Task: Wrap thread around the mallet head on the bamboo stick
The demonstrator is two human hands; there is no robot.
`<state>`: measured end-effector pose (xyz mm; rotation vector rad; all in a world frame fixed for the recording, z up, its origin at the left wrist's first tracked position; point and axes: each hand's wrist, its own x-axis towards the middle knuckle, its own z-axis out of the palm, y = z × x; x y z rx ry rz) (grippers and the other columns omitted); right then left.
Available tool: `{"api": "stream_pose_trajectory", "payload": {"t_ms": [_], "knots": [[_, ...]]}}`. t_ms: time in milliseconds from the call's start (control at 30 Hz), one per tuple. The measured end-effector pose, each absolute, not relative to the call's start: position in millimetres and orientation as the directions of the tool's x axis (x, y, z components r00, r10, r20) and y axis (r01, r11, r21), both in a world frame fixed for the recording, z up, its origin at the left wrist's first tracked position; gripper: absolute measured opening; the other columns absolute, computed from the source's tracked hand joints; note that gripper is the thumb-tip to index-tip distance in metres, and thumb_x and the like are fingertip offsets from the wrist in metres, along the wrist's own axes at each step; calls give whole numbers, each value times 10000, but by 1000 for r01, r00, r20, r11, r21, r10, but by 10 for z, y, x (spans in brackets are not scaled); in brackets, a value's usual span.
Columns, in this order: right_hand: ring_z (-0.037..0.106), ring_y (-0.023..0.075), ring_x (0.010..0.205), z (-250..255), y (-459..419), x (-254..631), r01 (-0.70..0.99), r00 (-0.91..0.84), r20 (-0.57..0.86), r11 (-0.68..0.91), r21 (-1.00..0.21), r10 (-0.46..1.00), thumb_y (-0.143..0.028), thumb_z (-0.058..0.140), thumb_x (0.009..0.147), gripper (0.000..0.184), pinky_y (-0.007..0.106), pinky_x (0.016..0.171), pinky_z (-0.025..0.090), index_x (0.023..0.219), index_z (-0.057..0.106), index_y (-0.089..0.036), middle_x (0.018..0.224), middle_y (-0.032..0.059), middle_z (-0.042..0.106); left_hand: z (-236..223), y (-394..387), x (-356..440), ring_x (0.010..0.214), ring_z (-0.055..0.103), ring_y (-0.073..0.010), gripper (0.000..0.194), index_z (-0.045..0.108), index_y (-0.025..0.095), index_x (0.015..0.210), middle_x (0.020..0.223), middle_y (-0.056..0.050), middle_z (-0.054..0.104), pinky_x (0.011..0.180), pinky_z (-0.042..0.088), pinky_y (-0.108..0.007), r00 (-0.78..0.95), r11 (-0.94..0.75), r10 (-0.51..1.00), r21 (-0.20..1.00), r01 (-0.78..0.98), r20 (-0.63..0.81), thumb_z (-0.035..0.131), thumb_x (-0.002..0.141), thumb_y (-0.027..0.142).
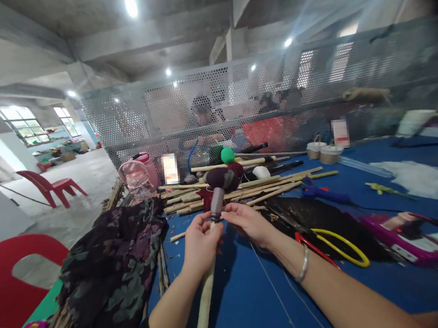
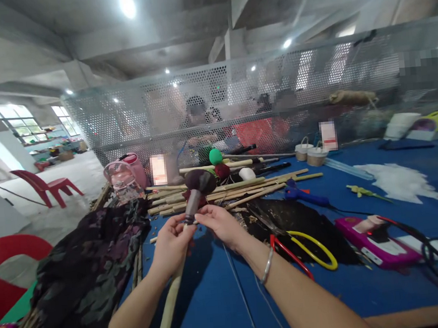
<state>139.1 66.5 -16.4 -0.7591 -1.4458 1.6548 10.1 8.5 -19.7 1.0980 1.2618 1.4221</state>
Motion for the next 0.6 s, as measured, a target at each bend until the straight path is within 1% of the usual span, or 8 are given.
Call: {"api": "stream_pose_trajectory", "payload": {"t_ms": [100,167,267,400,500,600], "knots": [[260,40,375,-172,681,1425,-131,-465,87,29,-991,881,-398,674,676,292,204,386,184,650,508,-160,442,-85,356,-126,101,47,400,478,-82,413,482,153,975,523,59,518,319,357,-152,-211,-62,977,990,-129,34,674,645,311],[244,42,370,-165,678,1434,-131,-440,100,47,-990,893,-393,672,673,294,209,380,172,613,497,-166,428,-86,336,-106,110,24,402,483,-80,441,480,147,970,560,39,556,317,352,-154,-198,-54,980,985,-161,22,687,625,326],[228,44,359,-149,663,1430,-161,-431,111,44,-986,896,-389,675,663,290,211,370,151,608,491,-172,412,-90,320,-115,126,14,403,488,-73,473,479,140,971,641,3,607,315,345,-154,-188,-48,982,981,-190,12,701,603,337],[204,35,344,-128,644,1421,-171,-446,92,17,-985,890,-390,680,653,305,205,353,118,603,473,-171,400,-97,305,-141,140,22,399,484,-76,453,475,143,968,601,17,591,317,354,-157,-210,-56,978,985,-164,21,691,617,331],[185,31,334,-113,631,1424,-173,-476,58,-29,-985,877,-394,670,661,292,199,336,104,631,487,-169,398,-101,292,-155,142,19,399,481,-84,426,483,144,966,548,35,564,318,358,-159,-229,-55,973,991,-121,27,680,634,324],[158,32,329,-103,610,1428,-164,-565,13,-97,-982,825,-403,638,695,265,188,322,87,768,550,-164,403,-109,272,-171,141,1,391,479,-83,429,499,147,972,525,43,553,322,354,-155,-253,-61,967,995,-85,37,686,633,332]]}}
